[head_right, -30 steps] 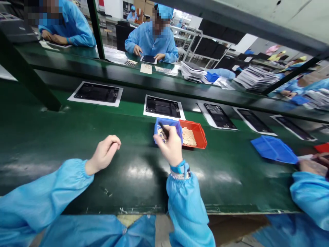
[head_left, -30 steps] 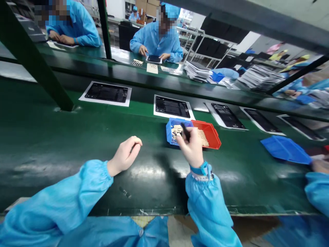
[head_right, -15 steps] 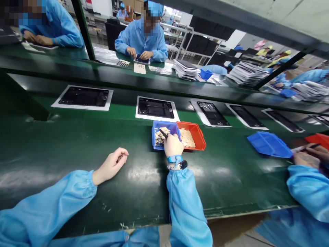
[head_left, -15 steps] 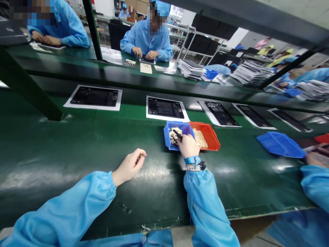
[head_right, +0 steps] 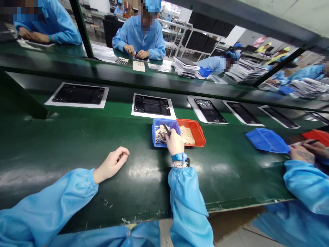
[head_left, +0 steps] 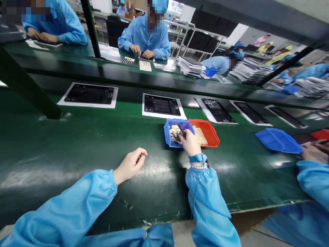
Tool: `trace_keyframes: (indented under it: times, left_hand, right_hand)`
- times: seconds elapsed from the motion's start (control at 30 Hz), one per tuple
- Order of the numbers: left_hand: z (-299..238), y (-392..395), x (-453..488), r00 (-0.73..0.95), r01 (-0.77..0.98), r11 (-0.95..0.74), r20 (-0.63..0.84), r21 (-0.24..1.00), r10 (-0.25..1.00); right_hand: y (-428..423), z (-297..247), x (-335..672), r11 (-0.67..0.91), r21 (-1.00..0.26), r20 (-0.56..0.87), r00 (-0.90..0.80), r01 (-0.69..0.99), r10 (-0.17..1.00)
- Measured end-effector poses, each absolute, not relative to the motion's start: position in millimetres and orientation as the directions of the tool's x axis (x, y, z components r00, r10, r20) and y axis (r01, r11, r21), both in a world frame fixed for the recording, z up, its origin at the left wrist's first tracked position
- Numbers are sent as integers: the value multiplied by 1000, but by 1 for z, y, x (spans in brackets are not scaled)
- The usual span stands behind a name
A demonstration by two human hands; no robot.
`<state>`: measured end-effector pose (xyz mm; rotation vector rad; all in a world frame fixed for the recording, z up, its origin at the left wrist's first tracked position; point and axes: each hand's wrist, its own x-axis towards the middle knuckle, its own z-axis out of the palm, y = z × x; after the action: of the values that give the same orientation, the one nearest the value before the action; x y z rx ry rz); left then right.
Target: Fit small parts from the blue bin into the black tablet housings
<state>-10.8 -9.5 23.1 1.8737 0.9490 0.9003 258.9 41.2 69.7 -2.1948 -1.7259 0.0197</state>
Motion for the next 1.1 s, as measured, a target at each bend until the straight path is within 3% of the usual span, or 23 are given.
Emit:
trace_keyframes:
  times: [0.17,0.3,0.37,0.43,0.63,0.8,1.1]
  left_hand:
    - [22,-10,-10,429,184,-345,241,920,871]
    - [25,-13,-8,390,148,-290,213,946,896]
    - [27,-13,-6,419,112,-311,239,944,876]
    - [28,-12,-4,431,99,-357,283,929,857]
    - [27,-10,-1,384,152,-315,238,937,892]
    - [27,-5,1,403,167,-472,377,865,834]
    - [30,-6,1,316,183,-381,313,906,896]
  right_hand:
    - [25,83,252,-50,-406,422,236,912,875]
    - [-2,80,208,252,-542,553,115,802,825]
    - [-16,70,186,414,-608,519,-55,677,853]
    - [-25,58,172,478,-661,453,-201,579,869]
    - [-28,36,172,370,-758,373,-108,537,922]
    - [-25,36,176,350,-755,385,-56,554,921]
    - [-23,45,175,433,-727,393,-194,533,899]
